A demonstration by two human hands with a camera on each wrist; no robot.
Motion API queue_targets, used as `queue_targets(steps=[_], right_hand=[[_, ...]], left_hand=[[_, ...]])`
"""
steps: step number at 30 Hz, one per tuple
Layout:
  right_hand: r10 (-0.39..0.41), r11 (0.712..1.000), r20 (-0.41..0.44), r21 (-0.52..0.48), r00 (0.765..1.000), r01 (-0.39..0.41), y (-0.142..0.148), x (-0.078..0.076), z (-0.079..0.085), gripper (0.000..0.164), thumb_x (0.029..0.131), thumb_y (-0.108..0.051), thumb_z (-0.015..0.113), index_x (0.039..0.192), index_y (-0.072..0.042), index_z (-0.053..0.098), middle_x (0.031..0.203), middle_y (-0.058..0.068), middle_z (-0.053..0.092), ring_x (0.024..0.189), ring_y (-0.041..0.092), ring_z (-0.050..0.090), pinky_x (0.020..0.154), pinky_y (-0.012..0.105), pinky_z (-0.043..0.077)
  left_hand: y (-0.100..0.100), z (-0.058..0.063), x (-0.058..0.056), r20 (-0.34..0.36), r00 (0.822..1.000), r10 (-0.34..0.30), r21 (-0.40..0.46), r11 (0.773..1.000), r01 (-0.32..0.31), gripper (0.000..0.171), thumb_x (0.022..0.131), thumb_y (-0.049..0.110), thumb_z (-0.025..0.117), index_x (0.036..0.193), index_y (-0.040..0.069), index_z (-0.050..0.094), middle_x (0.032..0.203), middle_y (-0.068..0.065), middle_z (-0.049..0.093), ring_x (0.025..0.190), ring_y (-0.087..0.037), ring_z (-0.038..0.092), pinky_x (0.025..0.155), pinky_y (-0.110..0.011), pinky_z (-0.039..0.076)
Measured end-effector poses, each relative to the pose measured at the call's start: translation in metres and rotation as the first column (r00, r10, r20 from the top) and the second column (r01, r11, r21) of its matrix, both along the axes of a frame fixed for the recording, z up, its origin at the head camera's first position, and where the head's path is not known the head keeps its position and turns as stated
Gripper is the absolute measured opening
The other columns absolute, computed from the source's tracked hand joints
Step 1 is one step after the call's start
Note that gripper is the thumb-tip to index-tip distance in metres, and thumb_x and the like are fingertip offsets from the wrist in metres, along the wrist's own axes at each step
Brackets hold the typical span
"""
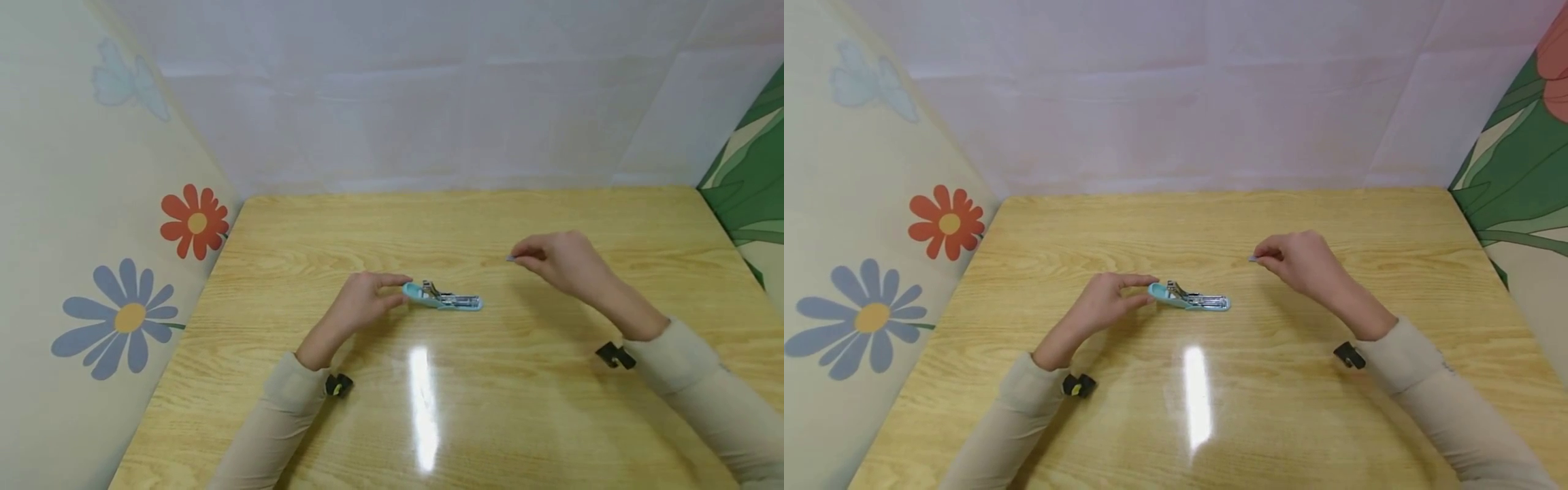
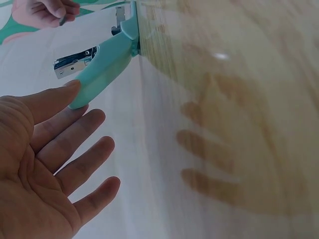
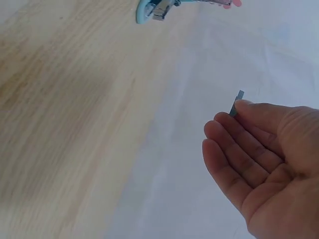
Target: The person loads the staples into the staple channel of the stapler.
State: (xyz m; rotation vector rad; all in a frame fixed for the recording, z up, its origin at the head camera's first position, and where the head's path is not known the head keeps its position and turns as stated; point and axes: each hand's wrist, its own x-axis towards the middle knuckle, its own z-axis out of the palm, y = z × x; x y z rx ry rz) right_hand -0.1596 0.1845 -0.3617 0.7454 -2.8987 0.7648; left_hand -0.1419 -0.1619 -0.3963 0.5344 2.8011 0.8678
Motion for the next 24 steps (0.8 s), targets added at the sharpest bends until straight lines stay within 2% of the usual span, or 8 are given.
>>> queue_targets(steps=[6,17,24], right_hand=[[0.006,1.000,-0.021,-0.005,1.000,-0.006,0.000,-0.001,0.007,0.014,0.095,-0.012,0.071,0.105,-0.005,0.078,0.098,0.012,0.079,0.083,0.024,0.076,0.071,0.041,0.061],[-0.003,1.000,-0.032,-0.005,0.999,0.003,-0.006,-0.001,0.012,0.014,0.096,-0.013,0.071,0.106,-0.007,0.079,0.099,0.011,0.080,0.083,0.024,0.076,0.072,0.042,0.061],[0.028,1.000,-0.031,-0.004,0.999,-0.029,-0.019,-0.004,0.013,0.016,0.096,-0.015,0.070,0.107,-0.008,0.079,0.099,0.010,0.080,0.083,0.022,0.076,0.073,0.041,0.061]], left_hand=[[0.000,0.002,0.000,0.008,1.000,0.004,-0.012,1.000,-0.004,0.034,0.093,0.026,0.074,0.126,0.018,0.073,0.125,-0.010,0.073,0.043,-0.005,0.023,0.053,-0.025,0.037],[0.000,0.000,-0.002,0.011,1.000,0.012,0.002,1.000,-0.012,0.035,0.092,0.024,0.076,0.126,0.016,0.074,0.124,-0.012,0.072,0.043,-0.006,0.021,0.046,-0.021,0.031],[0.001,-0.001,-0.002,0.016,1.000,0.024,0.015,1.000,-0.024,0.034,0.092,0.024,0.075,0.125,0.016,0.074,0.123,-0.011,0.073,0.042,-0.005,0.022,0.045,-0.020,0.030]])
